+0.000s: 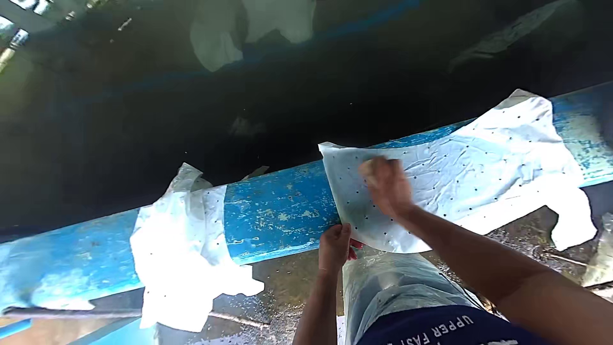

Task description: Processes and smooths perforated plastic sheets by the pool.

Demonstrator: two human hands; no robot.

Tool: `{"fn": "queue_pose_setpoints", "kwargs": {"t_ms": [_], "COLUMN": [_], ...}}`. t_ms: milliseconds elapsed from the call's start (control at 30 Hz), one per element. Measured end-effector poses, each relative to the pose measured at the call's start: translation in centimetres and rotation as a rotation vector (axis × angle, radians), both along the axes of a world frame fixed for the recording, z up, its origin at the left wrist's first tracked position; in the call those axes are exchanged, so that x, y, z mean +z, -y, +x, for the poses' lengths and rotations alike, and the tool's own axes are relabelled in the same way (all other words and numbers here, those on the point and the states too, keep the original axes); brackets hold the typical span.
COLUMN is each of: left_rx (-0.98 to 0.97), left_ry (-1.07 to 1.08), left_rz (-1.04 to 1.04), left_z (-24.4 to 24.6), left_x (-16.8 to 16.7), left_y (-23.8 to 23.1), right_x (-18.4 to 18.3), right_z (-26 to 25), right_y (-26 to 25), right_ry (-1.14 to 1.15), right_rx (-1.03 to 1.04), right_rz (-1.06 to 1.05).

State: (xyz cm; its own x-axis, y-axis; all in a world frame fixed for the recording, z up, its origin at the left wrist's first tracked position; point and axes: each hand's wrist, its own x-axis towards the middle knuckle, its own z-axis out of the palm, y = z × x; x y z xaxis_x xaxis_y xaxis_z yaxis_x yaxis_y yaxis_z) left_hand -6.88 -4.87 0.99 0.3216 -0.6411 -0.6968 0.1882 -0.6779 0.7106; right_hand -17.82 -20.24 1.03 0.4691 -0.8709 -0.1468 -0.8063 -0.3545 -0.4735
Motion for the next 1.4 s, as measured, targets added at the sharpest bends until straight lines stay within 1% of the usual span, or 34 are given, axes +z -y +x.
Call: {"fn": "queue_pose_setpoints", "kwargs": {"t_ms": [33, 67, 133, 200, 233, 267, 333, 400, 433, 467, 500, 567, 633, 667, 700, 733, 767, 833, 867, 900, 933, 967, 1000, 1033, 1067, 1133, 1167, 1233, 1267, 1300, 1333, 1367, 1400], "left_rx": [-0.001, 0.001, -0.008, -0.002, 0.004, 0.009, 0.013, 0.026, 0.028, 0.033, 0.040, 0.053, 0.060, 0.055, 0.051, 0.047, 0.046, 0.060, 0.081, 0.099, 0.103, 0.105, 0.114, 0.140, 0.173, 0.195, 0.149, -0.062, -0.136, -0.178, -0.223, -0.290, -0.390], "left_ry": [-0.007, -0.011, -0.001, 0.012, 0.019, 0.022, 0.027, 0.031, 0.038, 0.045, 0.050, 0.063, 0.089, 0.104, 0.119, 0.131, 0.137, 0.128, 0.124, 0.136, 0.162, 0.191, 0.211, 0.219, 0.223, 0.287, 0.394, 0.793, 0.984, 1.126, 1.248, 1.312, 1.322], "left_rz": [0.003, 0.001, -0.006, -0.021, -0.029, -0.036, -0.049, -0.050, -0.051, -0.054, -0.053, -0.043, -0.044, -0.042, -0.034, -0.027, -0.026, -0.049, -0.062, -0.074, -0.076, -0.072, -0.060, -0.053, -0.051, -0.027, 0.002, 0.095, 0.080, -0.005, -0.132, -0.290, -0.465], "left_z": [0.0, 0.1, 0.2, 0.1, 0.0, -0.1, -0.1, -0.3, -0.3, -0.4, -0.5, -0.7, -0.9, -1.0, -1.1, -1.2, -1.2, -1.2, -1.2, -1.2, -1.1, -0.7, -0.2, 0.3, 0.9, 1.9, 2.2, 2.1, 1.5, 0.7, -0.7, -2.5, -4.9], "left_x": [0.0, 0.0, -0.2, -0.5, -0.6, -0.6, -0.7, -0.7, -0.8, -0.8, -0.8, -0.8, -0.8, -0.7, -0.7, -0.6, -0.6, -0.5, -0.4, -0.3, -0.2, -0.1, 0.0, -0.1, -0.3, -0.6, -0.7, -0.1, 0.6, 1.0, 1.2, 1.0, 0.5], "left_y": [-0.1, -0.1, 0.0, -0.3, -0.5, -0.6, -0.6, -0.7, -0.7, -0.6, -0.5, -0.5, -0.3, -0.3, -0.3, -0.2, -0.1, -0.2, -0.4, -0.6, -1.0, -1.6, -2.3, -3.1, -3.8, -4.6, -4.6, -4.0, -3.2, -2.2, -0.7, 1.2, 3.4], "right_x": [-0.1, -0.2, 0.2, 0.3, 0.3, 0.2, -0.3, -2.1, -3.5, -4.5, -4.8, -3.1, -1.0, -0.2, 0.5, 0.8, 0.9, -0.7, -1.4, -1.5, -0.7, 0.6, 1.5, 1.8, 1.5, -0.2, -0.8, -1.0, -0.7, -0.6, -0.4, -0.5, -0.5], "right_z": [3.4, 6.7, 12.1, 14.8, 14.8, 13.9, 9.7, 2.8, -1.2, -5.2, -9.2, -15.7, -19.3, -19.4, -18.4, -16.5, -13.9, -7.6, -4.6, -2.2, -0.7, -0.4, -1.0, -2.3, -4.2, -9.1, -11.9, -17.9, -20.8, -23.5, -25.9, -27.6, -28.8], "right_y": [-0.6, -0.2, 2.4, 4.0, 4.0, 3.6, 2.9, 3.0, 4.1, 5.9, 8.1, 13.0, 16.8, 17.5, 17.0, 15.6, 13.5, 7.2, 3.7, 0.5, -1.7, -2.9, -3.1, -2.8, -2.0, 0.2, 1.4, 3.5, 4.0, 4.2, 4.1, 3.9, 3.8], "right_ry": [0.059, 0.088, 0.037, -0.029, -0.047, -0.036, 0.038, 0.091, 0.070, 0.014, -0.032, -0.141, -0.167, -0.163, -0.139, -0.102, -0.058, 0.062, 0.120, 0.155, 0.159, 0.160, 0.162, 0.156, 0.150, 0.122, 0.103, 0.067, 0.050, 0.039, 0.024, 0.020, 0.019], "right_rx": [0.034, 0.043, 0.047, 0.069, 0.093, 0.119, 0.189, 0.225, 0.209, 0.140, -0.004, -0.367, -0.645, -0.709, -0.720, -0.679, -0.590, -0.282, -0.111, 0.067, 0.232, 0.341, 0.387, 0.387, 0.358, 0.241, 0.161, -0.007, -0.088, -0.159, -0.216, -0.253, -0.270], "right_rz": [0.039, 0.070, 0.170, 0.204, 0.198, 0.174, 0.074, -0.126, -0.250, -0.342, -0.371, -0.199, -0.067, -0.037, -0.021, -0.026, -0.044, -0.108, -0.078, -0.014, 0.098, 0.204, 0.251, 0.254, 0.202, 0.015, -0.050, -0.116, -0.142, -0.174, -0.193, -0.207, -0.211]}}
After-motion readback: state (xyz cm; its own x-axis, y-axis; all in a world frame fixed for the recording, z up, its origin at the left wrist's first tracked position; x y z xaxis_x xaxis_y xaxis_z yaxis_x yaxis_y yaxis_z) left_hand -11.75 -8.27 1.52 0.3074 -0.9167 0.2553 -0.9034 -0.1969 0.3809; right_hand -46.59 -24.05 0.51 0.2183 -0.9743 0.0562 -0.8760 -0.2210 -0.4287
